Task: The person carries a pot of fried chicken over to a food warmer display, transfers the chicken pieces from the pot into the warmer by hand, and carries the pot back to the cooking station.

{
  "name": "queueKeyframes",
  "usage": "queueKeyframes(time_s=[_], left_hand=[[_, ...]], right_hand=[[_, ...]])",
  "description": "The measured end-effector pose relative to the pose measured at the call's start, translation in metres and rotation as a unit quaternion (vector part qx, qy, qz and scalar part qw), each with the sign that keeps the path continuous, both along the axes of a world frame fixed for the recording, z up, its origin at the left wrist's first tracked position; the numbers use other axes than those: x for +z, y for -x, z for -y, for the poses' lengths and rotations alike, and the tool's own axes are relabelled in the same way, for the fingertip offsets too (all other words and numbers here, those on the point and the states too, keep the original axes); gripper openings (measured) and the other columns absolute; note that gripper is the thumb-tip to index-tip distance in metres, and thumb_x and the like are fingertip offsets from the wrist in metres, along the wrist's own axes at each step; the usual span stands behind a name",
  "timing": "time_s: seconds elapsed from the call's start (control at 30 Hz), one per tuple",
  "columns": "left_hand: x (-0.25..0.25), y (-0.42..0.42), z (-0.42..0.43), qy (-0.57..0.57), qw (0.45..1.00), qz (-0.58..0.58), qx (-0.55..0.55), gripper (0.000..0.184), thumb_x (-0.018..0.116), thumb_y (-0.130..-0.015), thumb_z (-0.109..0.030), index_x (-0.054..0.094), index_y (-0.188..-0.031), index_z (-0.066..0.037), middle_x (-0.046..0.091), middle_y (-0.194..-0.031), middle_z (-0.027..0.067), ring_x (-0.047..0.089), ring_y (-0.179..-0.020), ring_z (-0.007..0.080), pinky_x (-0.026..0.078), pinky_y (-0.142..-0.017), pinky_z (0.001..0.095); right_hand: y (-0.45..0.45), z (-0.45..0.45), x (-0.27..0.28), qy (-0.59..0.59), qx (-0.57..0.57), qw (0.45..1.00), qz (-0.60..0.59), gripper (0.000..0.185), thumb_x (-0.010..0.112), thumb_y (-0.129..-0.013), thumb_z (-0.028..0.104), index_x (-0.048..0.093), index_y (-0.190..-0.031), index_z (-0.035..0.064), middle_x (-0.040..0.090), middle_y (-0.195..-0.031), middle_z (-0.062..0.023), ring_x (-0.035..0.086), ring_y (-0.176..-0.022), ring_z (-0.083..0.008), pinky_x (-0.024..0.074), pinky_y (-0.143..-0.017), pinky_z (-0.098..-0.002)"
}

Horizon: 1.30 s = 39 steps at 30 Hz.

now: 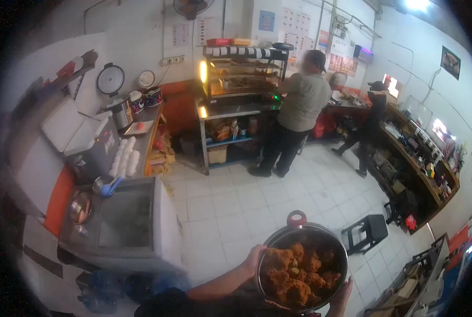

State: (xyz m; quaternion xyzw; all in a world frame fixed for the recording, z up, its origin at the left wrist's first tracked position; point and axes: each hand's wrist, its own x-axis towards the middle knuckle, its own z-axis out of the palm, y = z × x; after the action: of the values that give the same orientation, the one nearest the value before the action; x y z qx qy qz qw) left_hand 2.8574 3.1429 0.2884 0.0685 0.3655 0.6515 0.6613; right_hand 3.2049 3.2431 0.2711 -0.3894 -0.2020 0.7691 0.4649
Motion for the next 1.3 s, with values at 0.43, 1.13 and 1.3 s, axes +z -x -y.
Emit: queueKeyframes(time_s=[0.43,1.13,1.3], left_hand=[[-0.06,0.044,-0.418,0.006,1.0,0.002,-0.011,0.033,0.041,-0.085,-0.033,0.06,-0.085,-0.006,0.061,-0.077,0.0095,0.06,-0.067,0.0202,0.05,-0.06,0.0363],[0.006,0.086,-0.889,0.067,0.993,-0.046,0.085,0.044,0.045,-0.08,-0.044,0.061,-0.096,-0.006,0.061,-0.08,0.0103,0.057,-0.069,0.0219,0.047,-0.062,0.037],[-0.006,0.12,-1.022,0.074,0.988,-0.048,0.129,0.04,0.049,-0.08,-0.041,0.059,-0.096,-0.006,0.06,-0.082,0.0083,0.057,-0.073,0.0189,0.046,-0.071,0.0324]], right_hand=[[0.05,-0.346,0.023,-0.024,-0.005,0.997,0.077,0.069,0.023,-0.092,0.054,0.033,-0.139,0.0037,0.035,-0.141,-0.0205,0.038,-0.126,-0.0364,0.0343,-0.104,-0.0445],[0.111,-0.923,0.0,-0.001,0.01,0.998,0.066,0.067,0.032,-0.091,0.053,0.039,-0.129,-0.0015,0.05,-0.126,-0.0171,0.049,-0.115,-0.0325,0.0397,-0.096,-0.0455],[0.139,-1.037,-0.001,-0.074,0.052,0.996,-0.003,0.066,0.029,-0.092,0.052,0.04,-0.13,-0.0014,0.048,-0.127,-0.0187,0.049,-0.114,-0.0334,0.0402,-0.097,-0.0461]])
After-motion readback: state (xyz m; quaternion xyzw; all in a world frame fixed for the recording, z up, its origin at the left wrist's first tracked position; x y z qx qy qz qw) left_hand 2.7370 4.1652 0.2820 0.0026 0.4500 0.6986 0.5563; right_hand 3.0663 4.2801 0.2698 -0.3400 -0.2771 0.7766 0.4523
